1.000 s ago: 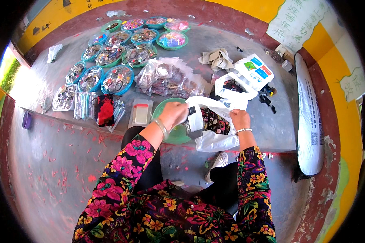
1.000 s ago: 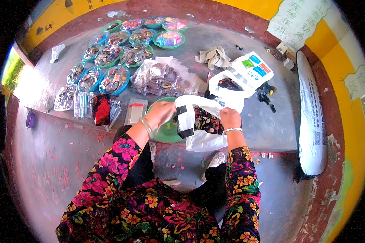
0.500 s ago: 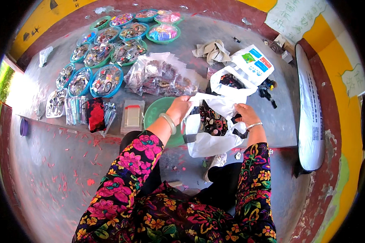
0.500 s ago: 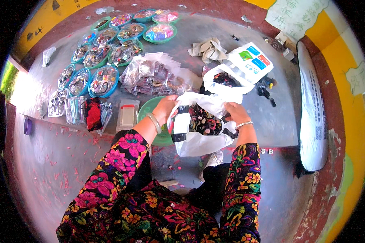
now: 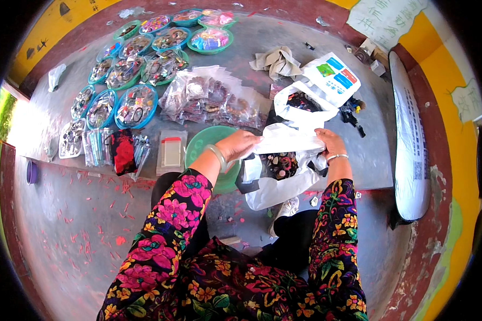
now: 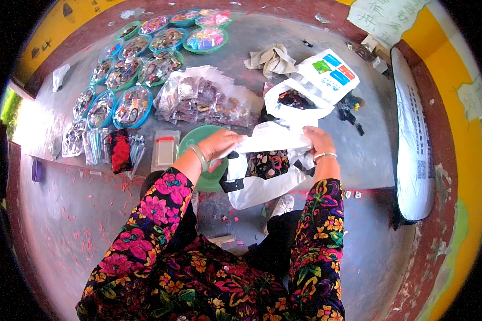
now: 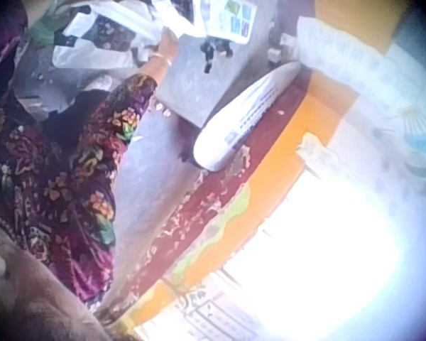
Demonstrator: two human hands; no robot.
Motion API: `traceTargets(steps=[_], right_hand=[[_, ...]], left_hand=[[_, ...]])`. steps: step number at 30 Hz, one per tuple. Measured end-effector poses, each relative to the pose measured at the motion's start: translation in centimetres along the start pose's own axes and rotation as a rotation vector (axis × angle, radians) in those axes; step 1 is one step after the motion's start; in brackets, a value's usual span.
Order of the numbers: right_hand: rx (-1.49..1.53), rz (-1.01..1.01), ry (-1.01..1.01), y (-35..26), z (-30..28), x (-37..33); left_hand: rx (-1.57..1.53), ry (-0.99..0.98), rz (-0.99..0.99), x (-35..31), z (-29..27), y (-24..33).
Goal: The person sits on the floor and packs small, colorful craft items into clear plastic bags. They pick up items from a green bowl and a white sack, place them into bags, and seal them. The workspace is cluttered with pre-packaged items and loose materials.
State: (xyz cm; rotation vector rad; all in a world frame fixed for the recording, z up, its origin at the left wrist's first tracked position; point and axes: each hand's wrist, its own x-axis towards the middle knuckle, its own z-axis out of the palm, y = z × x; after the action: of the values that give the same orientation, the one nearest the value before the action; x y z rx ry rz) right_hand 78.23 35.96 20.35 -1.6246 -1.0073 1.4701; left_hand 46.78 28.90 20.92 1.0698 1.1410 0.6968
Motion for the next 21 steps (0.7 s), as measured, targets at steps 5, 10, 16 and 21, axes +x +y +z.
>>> traceTargets(steps=[5, 10, 16, 21], right_hand=[[-0.373, -0.238, 0.268, -0.1, 0.1, -0.1], [-0.87, -0.622, 0.363, -3.7, 1.2, -6.5], [-1.168, -0.955, -0.308, -1.0, 5.4, -13.2], [-1.569, -0.508, -0.479, -0.4, 8.7, -15.1]], left_hand=[[-0.078, 0.073, -0.206, 0.9, -1.1, -1.8], [0.462, 0.476, 0.221, -0.6, -1.6, 0.4], [1.079, 0.313, 0.335, -3.9, 0.7, 3.3], [1.285, 0.355, 0.277, -2.1, 1.0, 1.0]])
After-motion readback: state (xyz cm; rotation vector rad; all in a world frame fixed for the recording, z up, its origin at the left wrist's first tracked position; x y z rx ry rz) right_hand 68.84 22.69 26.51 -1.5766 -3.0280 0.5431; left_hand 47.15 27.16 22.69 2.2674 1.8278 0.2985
